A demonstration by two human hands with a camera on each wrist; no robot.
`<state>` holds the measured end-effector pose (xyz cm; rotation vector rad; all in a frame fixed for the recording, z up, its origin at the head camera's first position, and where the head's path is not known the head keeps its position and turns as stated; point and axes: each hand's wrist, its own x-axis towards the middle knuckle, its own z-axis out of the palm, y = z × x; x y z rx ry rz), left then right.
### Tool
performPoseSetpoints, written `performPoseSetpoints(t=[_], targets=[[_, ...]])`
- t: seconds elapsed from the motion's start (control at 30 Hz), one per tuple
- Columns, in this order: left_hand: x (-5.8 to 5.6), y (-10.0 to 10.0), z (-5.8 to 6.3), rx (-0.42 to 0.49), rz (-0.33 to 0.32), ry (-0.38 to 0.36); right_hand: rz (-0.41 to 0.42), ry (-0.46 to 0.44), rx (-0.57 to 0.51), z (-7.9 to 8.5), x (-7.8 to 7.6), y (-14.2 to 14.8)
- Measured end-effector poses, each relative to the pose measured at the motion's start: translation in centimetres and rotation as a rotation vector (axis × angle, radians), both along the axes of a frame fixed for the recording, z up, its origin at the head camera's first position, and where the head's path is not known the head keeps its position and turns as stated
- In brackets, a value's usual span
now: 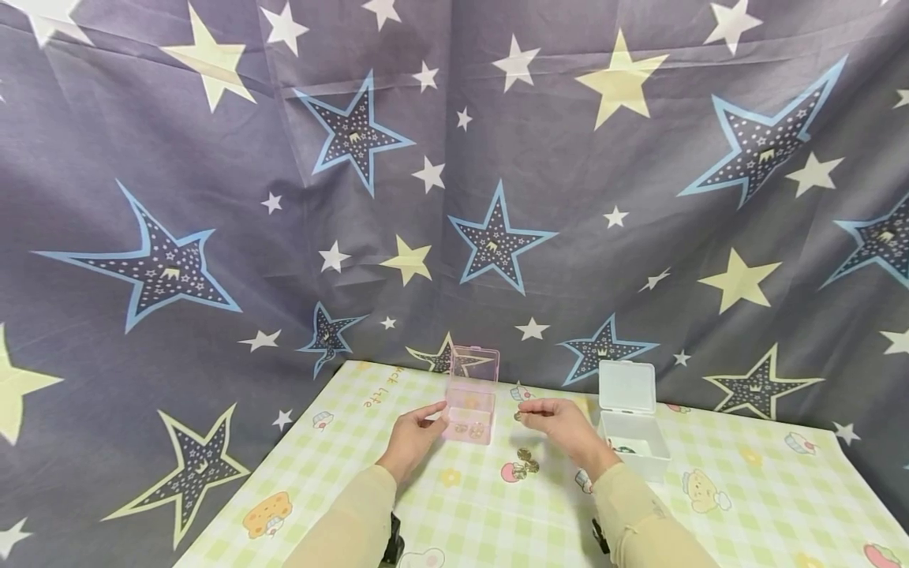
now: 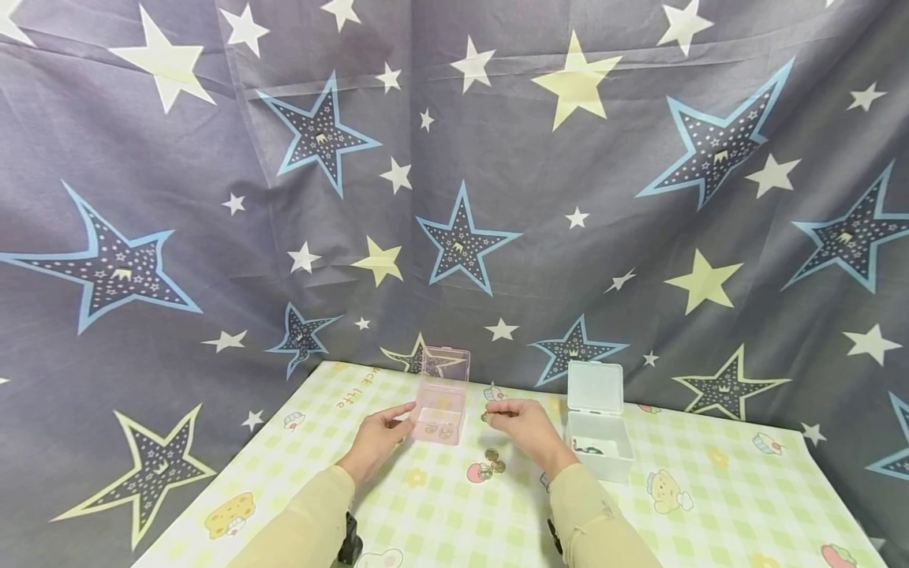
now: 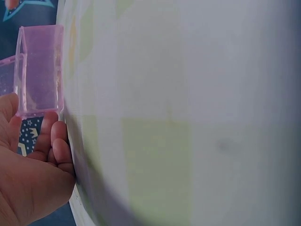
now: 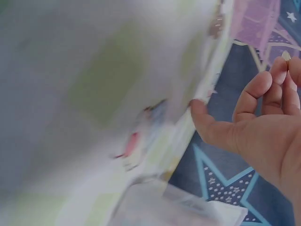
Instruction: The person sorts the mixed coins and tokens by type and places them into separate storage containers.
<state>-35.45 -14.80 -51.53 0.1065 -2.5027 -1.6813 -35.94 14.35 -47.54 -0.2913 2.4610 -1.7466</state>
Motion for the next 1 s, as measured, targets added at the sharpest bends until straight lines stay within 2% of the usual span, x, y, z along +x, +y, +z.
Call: performPoseSetpoints(t=[0.27,0.57,0.77,1.0], targets=[[-0.2,-0.1,-0.3,-0.019,-0.007,0.006,0.012,0.024,-0.052,1.5,-0.5,-1.4],[-0.1,0.0,-0.2,-0.015,0.001,0.001,0.009,0.021,-0.054,2.8,-0.8,-3.9],[-0.1,0.0,-0.2,-0.014,0.005,-0.002,0.021,0.041,-0.072,2.7,-0.9,-5.6],[-0.1,-0.1,-0.2,-0.001,0.004,-0.013,0.005,0.039,-0.064,2.0,-0.9,-6.9]])
